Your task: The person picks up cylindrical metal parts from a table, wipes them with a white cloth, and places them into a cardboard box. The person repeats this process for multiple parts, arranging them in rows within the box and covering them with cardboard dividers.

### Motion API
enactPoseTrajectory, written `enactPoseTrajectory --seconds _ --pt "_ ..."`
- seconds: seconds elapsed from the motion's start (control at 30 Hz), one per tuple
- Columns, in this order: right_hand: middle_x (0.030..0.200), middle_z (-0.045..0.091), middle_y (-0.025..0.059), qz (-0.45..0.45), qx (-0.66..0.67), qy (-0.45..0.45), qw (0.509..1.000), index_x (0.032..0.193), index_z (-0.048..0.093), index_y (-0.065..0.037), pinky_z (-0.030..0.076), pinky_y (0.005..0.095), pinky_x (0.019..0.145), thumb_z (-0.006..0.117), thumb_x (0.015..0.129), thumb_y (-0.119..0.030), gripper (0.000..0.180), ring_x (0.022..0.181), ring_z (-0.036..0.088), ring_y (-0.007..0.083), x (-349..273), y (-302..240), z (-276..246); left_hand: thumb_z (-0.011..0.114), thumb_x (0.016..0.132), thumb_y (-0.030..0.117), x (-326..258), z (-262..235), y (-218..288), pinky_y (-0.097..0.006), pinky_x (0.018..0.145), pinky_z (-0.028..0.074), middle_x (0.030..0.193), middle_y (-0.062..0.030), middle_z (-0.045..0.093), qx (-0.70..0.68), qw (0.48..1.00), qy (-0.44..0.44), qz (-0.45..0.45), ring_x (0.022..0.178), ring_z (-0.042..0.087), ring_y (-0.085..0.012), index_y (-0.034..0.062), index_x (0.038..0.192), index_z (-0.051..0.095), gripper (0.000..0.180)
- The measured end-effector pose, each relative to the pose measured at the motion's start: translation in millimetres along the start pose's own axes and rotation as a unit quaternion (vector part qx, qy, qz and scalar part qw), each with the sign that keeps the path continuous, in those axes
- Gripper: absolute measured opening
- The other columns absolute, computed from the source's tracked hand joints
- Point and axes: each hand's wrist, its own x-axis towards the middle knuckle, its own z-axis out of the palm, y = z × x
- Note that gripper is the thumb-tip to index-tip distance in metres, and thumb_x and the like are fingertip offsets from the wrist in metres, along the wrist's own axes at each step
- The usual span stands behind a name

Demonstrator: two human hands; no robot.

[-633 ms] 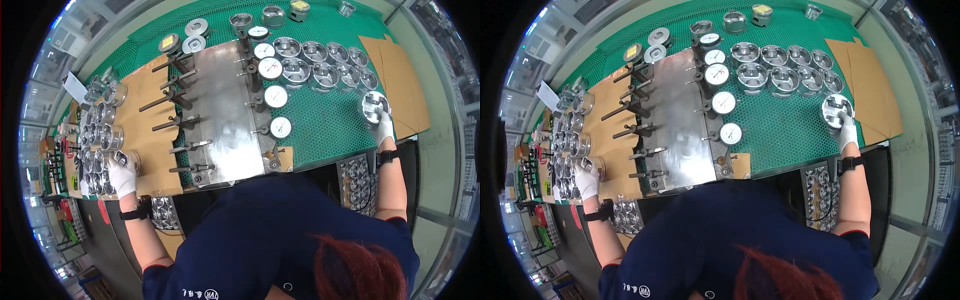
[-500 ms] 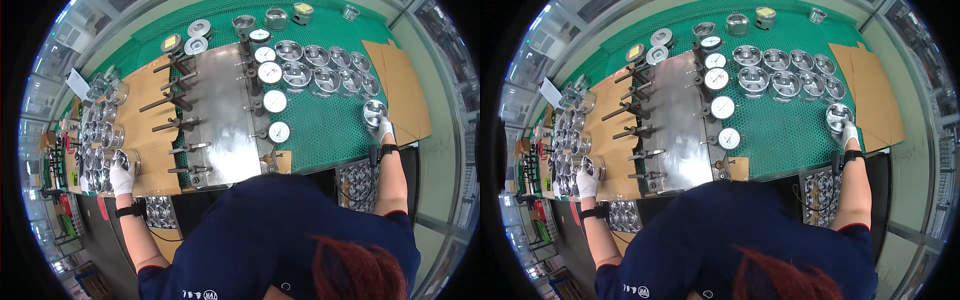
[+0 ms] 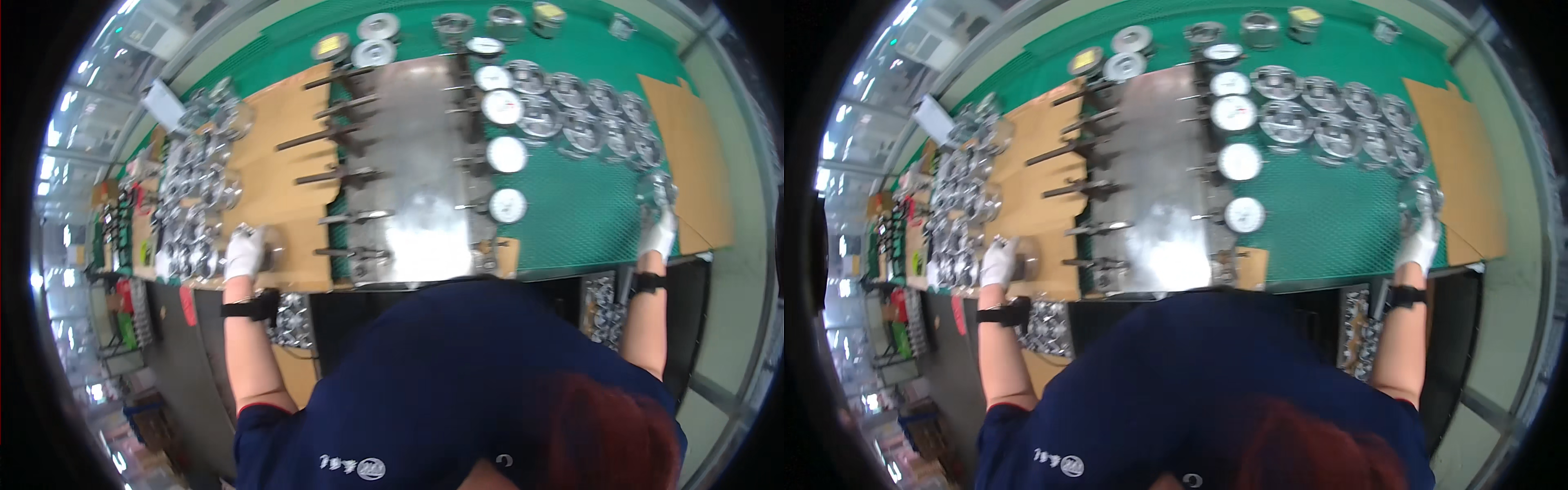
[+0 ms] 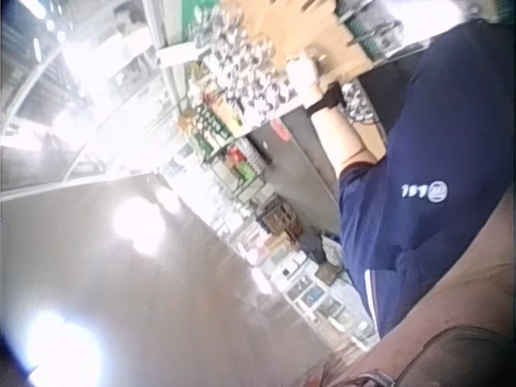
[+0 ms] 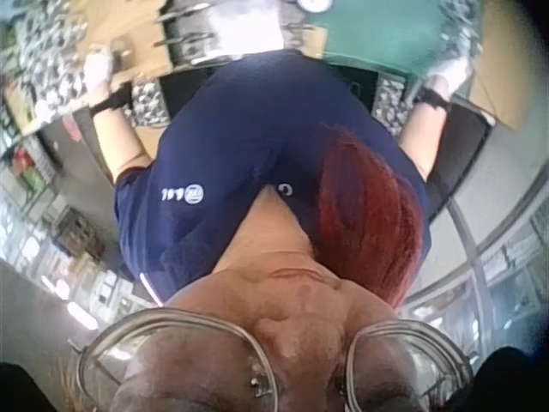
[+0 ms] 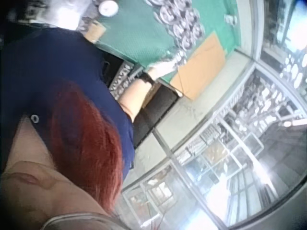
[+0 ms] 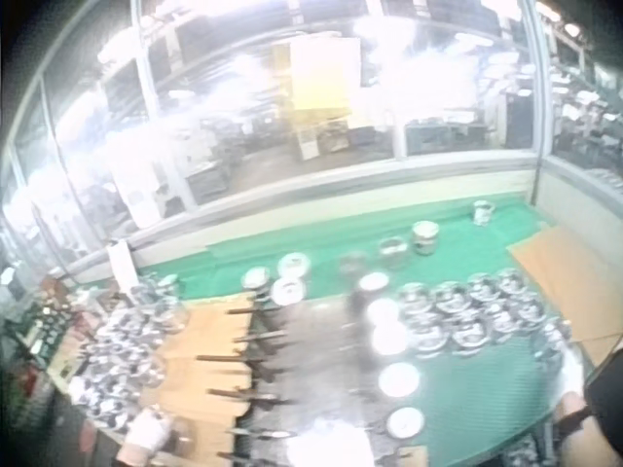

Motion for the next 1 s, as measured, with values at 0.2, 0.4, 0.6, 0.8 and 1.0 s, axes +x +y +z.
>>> enactPoseTrajectory --seconds 0.2,0.4,0.6,0.8,1.0 --pt "0.118 0.066 0.0145 -0.076 -0.141 -0.381 0.911 0.141 0.049 0.0 0.055 0.031 0.084 0.055 0.102 -0.022 0.045 0.095 0.068 0.0197 -149.3 -53.1 115.8 0.066 0.096 0.044 -82.0 -72.4 90.2 -0.024 0.063 0.053 0.089 -0.0042 0.07 -0.555 0.816 -0.155 -0.052 0.07 0.065 -0.0111 0.0002 0.11 0.067 0.046" --pt "0.14 0.048 0.0208 -0.175 -0.159 -0.659 0.714 0.154 0.025 0.003 0.044 0.0389 0.106 0.089 0.071 -0.018 0.107 0.123 0.055 0.0289 -284.3 -31.5 197.0 0.061 0.099 0.033 -120.7 -50.8 136.7 -0.03 0.082 0.052 0.107 -0.0114 0.067 -0.634 0.673 -0.378 0.045 0.095 0.065 -0.0178 -0.0032 0.126 0.059 0.046" --pt "0.136 0.048 0.0247 -0.344 -0.291 -0.569 0.687 0.152 0.028 0.001 0.042 0.0438 0.107 0.09 0.064 -0.026 0.111 0.123 0.051 0.0405 -282.2 -21.8 205.0 0.064 0.095 0.007 -124.6 -6.9 143.4 -0.038 0.105 0.047 0.138 -0.0154 0.056 -0.58 0.684 -0.396 0.196 0.122 0.059 -0.0215 -0.0026 0.15 0.032 0.064" --pt "0.131 0.051 0.0261 -0.415 -0.379 -0.541 0.626 0.141 0.043 -0.002 0.047 0.0491 0.097 0.088 0.06 -0.025 0.096 0.116 0.054 0.0437 -299.4 -33.0 227.7 0.08 0.073 0.005 -118.1 -9.3 163.9 -0.044 0.099 0.051 0.129 -0.0244 0.057 -0.308 0.826 -0.085 0.464 0.116 0.061 -0.0356 0.0017 0.148 0.034 0.088" --pt "0.124 0.056 0.0274 -0.41 -0.319 -0.514 0.683 0.147 0.037 0.001 0.05 0.0468 0.095 0.085 0.068 -0.014 0.094 0.111 0.058 0.0446 -280.3 -13.8 196.5 0.087 0.065 0.014 -109.9 22.7 181.0 -0.047 0.093 0.051 0.129 -0.0262 0.054 -0.256 0.831 0.035 0.493 0.112 0.057 -0.0455 0.0058 0.14 0.043 0.088"
